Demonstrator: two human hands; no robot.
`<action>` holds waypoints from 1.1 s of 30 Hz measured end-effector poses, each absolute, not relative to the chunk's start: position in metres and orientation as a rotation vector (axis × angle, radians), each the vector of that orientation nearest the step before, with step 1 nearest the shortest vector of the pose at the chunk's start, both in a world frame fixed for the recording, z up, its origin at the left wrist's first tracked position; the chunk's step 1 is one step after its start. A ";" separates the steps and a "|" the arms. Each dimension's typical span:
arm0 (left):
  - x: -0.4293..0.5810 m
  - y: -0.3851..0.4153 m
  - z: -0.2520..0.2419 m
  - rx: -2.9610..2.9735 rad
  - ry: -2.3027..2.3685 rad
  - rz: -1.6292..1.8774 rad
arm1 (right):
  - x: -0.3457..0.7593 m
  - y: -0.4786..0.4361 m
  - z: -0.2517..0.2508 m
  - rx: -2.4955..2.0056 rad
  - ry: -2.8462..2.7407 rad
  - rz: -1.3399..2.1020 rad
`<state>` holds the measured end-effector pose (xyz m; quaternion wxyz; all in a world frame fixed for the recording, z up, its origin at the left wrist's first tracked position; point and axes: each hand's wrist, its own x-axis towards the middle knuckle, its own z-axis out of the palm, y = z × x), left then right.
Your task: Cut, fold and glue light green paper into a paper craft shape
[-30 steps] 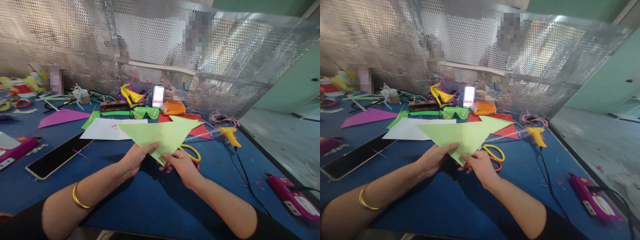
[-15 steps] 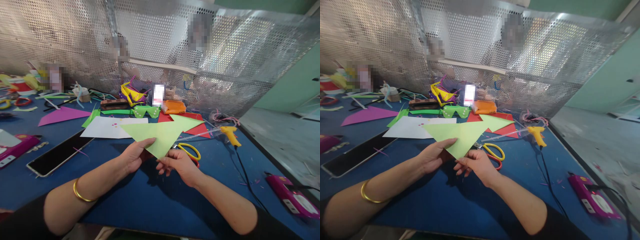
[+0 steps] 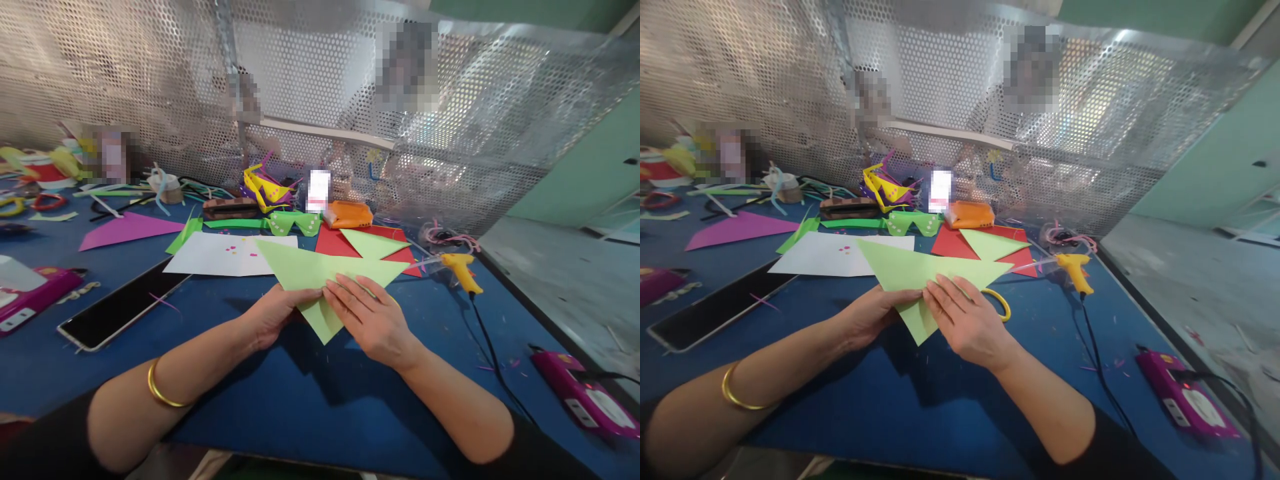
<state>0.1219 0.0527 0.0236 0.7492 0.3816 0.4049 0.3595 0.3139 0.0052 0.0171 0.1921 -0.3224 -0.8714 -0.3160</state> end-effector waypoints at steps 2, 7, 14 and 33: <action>0.121 0.055 0.027 0.778 0.879 0.821 | 0.316 0.006 0.015 -0.880 -2.437 -0.918; 0.112 0.073 0.036 0.632 0.949 1.072 | 0.322 0.009 0.017 -0.867 -2.463 -0.981; 0.101 0.089 0.045 0.552 0.982 1.234 | 0.324 0.011 0.017 -0.844 -2.462 -1.014; 0.087 0.106 0.049 0.427 1.010 1.248 | 0.327 0.014 0.017 -0.861 -2.453 -1.010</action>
